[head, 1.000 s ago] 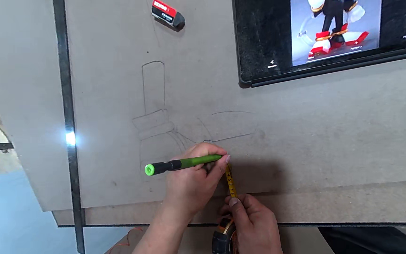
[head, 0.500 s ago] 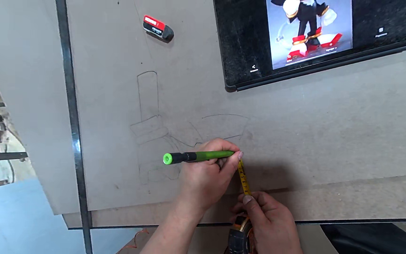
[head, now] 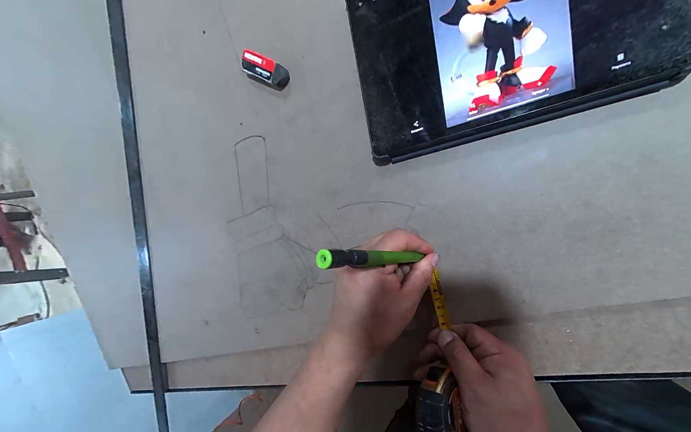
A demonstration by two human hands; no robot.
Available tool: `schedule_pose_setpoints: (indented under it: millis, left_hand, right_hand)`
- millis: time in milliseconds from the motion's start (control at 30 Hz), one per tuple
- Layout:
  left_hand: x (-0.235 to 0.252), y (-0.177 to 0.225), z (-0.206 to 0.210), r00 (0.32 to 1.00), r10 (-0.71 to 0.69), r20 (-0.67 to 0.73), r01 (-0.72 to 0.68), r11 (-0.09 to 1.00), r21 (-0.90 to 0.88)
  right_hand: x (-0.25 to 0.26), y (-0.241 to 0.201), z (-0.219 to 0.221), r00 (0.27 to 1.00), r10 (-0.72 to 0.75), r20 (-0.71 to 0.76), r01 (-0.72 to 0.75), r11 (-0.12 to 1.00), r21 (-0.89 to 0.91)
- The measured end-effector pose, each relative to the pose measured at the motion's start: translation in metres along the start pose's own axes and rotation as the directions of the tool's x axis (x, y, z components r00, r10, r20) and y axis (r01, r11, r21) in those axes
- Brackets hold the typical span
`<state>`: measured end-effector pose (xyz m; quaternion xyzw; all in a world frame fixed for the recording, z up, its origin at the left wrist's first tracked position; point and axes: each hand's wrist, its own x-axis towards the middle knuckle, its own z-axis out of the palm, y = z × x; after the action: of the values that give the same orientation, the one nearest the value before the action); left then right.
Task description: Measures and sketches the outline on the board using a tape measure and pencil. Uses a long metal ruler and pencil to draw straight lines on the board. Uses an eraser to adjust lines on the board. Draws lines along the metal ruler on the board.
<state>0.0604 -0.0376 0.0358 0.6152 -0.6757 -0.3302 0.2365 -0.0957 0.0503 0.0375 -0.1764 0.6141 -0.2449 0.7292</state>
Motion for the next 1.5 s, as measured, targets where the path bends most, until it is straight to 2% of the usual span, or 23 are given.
schedule_pose_setpoints:
  millis: [300,400,500,633,733,833,867,900,967,1100,1233,1333,1500]
  left_hand:
    - [-0.019,-0.019,-0.02,0.99,-0.127,-0.06,0.125,0.991,-0.038]
    - [-0.034,-0.035,-0.032,0.973,-0.179,-0.148,0.157,0.976,-0.153]
    - [-0.053,-0.056,-0.044,0.953,-0.201,-0.225,0.123,0.94,-0.317]
    - [-0.063,-0.071,-0.049,0.961,-0.169,-0.218,0.037,0.863,-0.504]
    - [-0.057,-0.071,-0.048,0.968,-0.134,-0.214,0.009,0.864,-0.503]
    - [-0.049,-0.066,-0.041,0.966,-0.072,-0.249,-0.045,0.9,-0.433]
    - [-0.045,-0.064,-0.038,0.967,-0.042,-0.251,-0.066,0.911,-0.408]
    - [-0.041,-0.063,-0.034,0.969,-0.023,-0.247,-0.077,0.918,-0.388]
    - [-0.029,-0.057,-0.029,0.978,-0.006,-0.206,-0.071,0.928,-0.365]
    - [0.012,-0.05,-0.026,0.989,0.038,-0.143,-0.095,0.905,-0.414]
    - [0.026,-0.055,-0.031,0.982,0.041,-0.183,-0.127,0.863,-0.488]
    - [0.022,-0.058,-0.03,0.976,0.096,-0.195,-0.178,0.868,-0.463]
    - [0.022,-0.059,-0.025,0.963,0.247,-0.105,-0.268,0.898,-0.35]
  right_hand:
    - [0.001,0.005,0.021,0.999,0.017,0.051,-0.013,0.997,-0.075]
    - [0.004,0.007,0.029,0.997,0.017,0.074,-0.004,0.984,-0.176]
    - [0.005,0.005,0.033,0.988,0.04,0.149,0.003,0.961,-0.277]
    - [0.006,0.004,0.036,0.961,0.05,0.273,0.072,0.905,-0.419]
    - [0.005,-0.006,0.032,0.946,-0.018,0.323,0.208,0.799,-0.564]
    - [0.005,-0.036,0.017,0.931,-0.207,0.301,0.365,0.489,-0.792]
    - [0.008,-0.049,0.009,0.923,-0.264,0.281,0.368,0.383,-0.847]
    - [0.012,-0.062,0.0,0.917,-0.306,0.256,0.353,0.324,-0.878]
    - [0.026,-0.087,-0.015,0.92,-0.333,0.209,0.304,0.267,-0.914]
    - [0.043,-0.119,-0.027,0.958,-0.283,0.043,0.112,0.233,-0.966]
    - [0.045,-0.119,-0.023,0.953,-0.303,0.027,0.085,0.179,-0.98]
    - [0.047,-0.118,-0.02,0.954,-0.298,0.023,0.072,0.154,-0.985]
    - [0.048,-0.114,-0.01,0.989,-0.147,0.021,0.037,0.102,-0.994]
